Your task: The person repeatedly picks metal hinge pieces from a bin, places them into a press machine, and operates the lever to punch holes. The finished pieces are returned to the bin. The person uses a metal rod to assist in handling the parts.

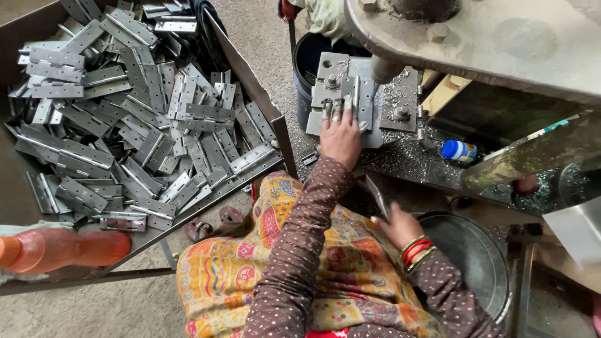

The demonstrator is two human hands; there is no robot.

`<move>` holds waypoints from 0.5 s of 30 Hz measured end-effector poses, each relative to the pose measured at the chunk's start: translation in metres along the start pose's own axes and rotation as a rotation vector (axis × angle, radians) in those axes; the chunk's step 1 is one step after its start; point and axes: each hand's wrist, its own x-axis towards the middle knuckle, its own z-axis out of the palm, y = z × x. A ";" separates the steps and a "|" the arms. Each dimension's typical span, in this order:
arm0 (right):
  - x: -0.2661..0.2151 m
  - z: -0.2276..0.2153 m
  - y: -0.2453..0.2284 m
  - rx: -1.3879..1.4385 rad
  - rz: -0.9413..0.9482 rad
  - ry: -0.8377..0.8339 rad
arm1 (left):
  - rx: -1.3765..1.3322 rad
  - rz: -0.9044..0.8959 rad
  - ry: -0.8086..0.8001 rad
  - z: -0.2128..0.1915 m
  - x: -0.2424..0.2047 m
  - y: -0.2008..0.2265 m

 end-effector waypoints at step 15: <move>0.003 -0.043 -0.020 0.024 0.041 -0.119 | 0.049 0.029 -0.024 0.007 -0.010 0.010</move>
